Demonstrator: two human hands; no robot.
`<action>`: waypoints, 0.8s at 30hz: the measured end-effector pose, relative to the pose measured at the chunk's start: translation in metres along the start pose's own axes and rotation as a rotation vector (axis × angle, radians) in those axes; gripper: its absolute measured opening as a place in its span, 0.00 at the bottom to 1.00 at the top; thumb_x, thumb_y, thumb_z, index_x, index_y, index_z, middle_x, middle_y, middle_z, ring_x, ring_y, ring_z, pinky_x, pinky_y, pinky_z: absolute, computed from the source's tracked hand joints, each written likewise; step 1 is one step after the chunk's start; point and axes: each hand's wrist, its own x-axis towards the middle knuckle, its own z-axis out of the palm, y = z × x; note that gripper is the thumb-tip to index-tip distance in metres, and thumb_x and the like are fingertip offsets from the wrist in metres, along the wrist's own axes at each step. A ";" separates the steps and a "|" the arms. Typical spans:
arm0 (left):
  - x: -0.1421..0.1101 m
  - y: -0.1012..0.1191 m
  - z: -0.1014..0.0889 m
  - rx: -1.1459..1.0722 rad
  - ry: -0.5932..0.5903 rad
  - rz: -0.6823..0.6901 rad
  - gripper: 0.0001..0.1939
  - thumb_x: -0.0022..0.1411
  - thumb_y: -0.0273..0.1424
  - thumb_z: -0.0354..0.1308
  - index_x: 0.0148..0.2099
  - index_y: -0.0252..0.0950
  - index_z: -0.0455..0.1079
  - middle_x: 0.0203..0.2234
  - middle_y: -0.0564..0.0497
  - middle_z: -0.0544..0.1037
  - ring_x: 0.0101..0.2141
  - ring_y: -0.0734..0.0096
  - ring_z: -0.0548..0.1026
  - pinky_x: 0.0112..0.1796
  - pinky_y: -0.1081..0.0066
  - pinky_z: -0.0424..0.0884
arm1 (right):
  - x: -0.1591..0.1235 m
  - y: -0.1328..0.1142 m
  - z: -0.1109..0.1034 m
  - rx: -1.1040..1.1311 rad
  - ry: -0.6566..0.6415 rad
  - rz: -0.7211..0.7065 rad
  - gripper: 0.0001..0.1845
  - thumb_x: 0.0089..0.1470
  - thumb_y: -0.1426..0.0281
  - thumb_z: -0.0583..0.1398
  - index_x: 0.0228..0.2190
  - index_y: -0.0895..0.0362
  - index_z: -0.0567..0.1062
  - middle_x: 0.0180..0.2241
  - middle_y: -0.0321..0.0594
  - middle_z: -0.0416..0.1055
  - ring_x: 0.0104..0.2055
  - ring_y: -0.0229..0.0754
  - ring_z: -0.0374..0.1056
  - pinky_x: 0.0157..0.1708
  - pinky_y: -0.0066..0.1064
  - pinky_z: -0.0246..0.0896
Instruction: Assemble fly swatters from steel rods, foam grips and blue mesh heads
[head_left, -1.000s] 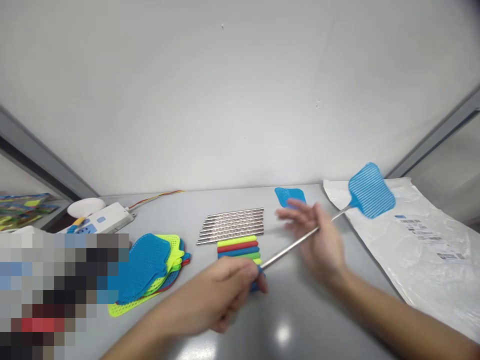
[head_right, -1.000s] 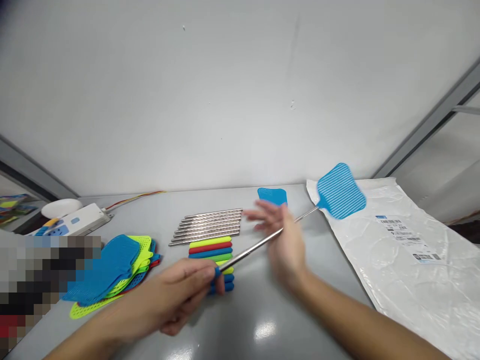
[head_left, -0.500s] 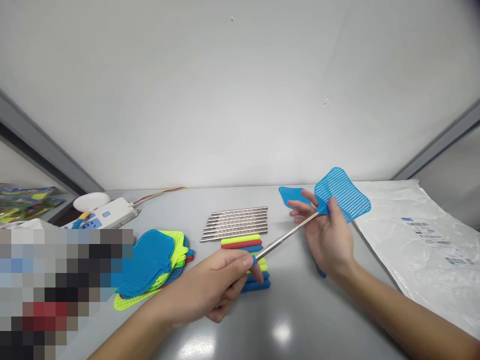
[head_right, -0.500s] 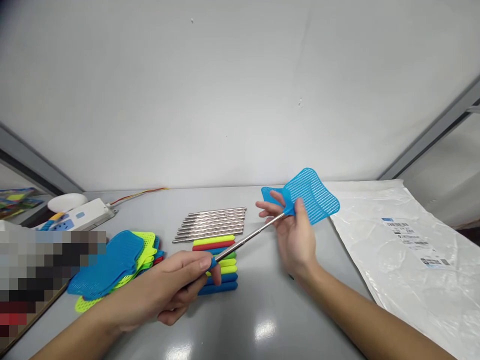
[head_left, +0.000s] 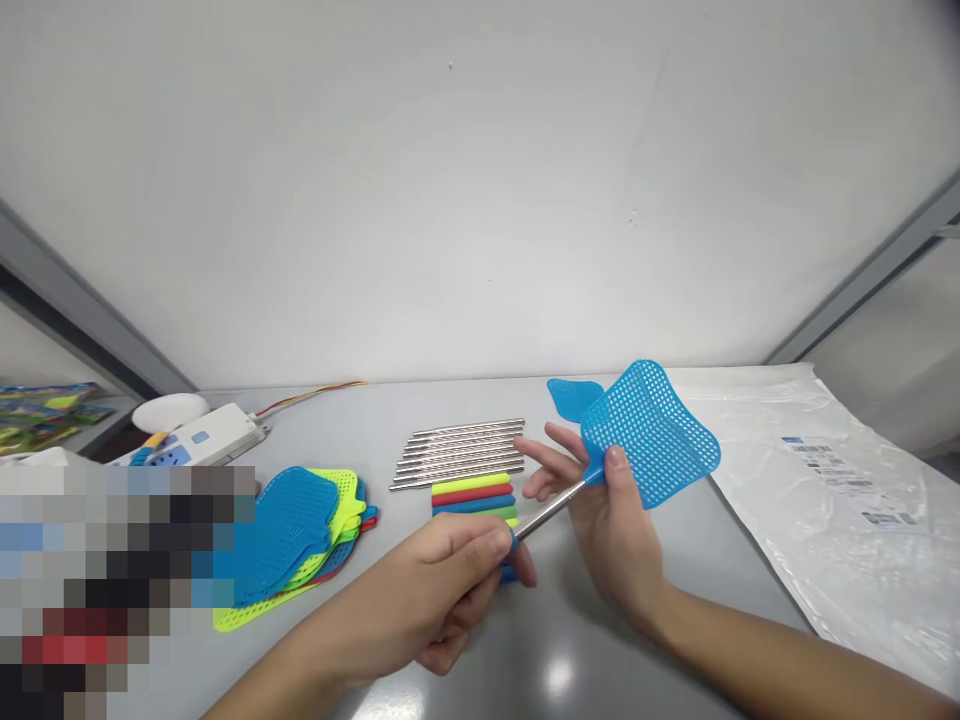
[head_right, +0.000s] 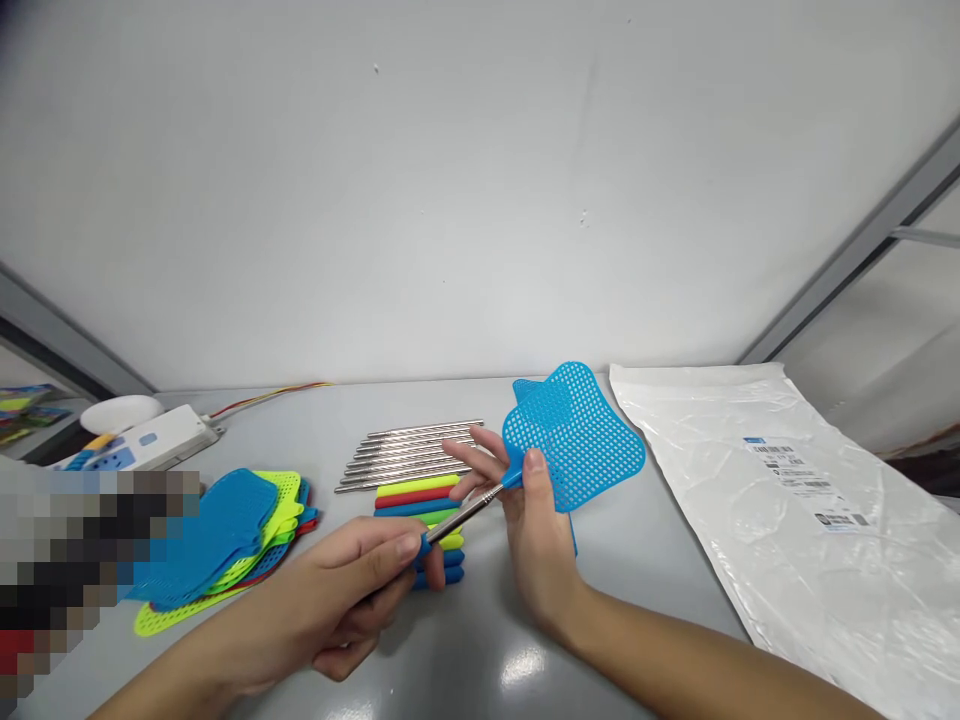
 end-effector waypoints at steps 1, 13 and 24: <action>-0.001 0.002 0.000 -0.019 0.000 0.006 0.19 0.67 0.46 0.50 0.40 0.34 0.70 0.15 0.63 0.52 0.14 0.85 0.46 0.13 0.83 0.50 | -0.002 -0.001 0.001 -0.038 -0.056 -0.016 0.28 0.64 0.50 0.43 0.54 0.47 0.70 0.47 0.41 0.75 0.41 0.46 0.68 0.56 0.45 0.52; 0.020 -0.017 0.015 -0.153 0.118 0.151 0.24 0.67 0.49 0.48 0.41 0.31 0.70 0.18 0.57 0.63 0.14 0.80 0.58 0.19 0.73 0.67 | 0.006 -0.014 0.010 -0.392 -0.304 -0.102 0.13 0.63 0.60 0.54 0.35 0.53 0.74 0.38 0.40 0.68 0.43 0.43 0.66 0.45 0.36 0.61; 0.000 -0.007 -0.005 0.795 0.655 0.781 0.11 0.69 0.33 0.48 0.43 0.38 0.71 0.33 0.49 0.76 0.37 0.66 0.73 0.41 0.69 0.67 | 0.026 -0.091 -0.053 -1.406 0.076 -0.038 0.20 0.60 0.57 0.52 0.20 0.53 0.59 0.20 0.33 0.59 0.23 0.39 0.55 0.24 0.31 0.48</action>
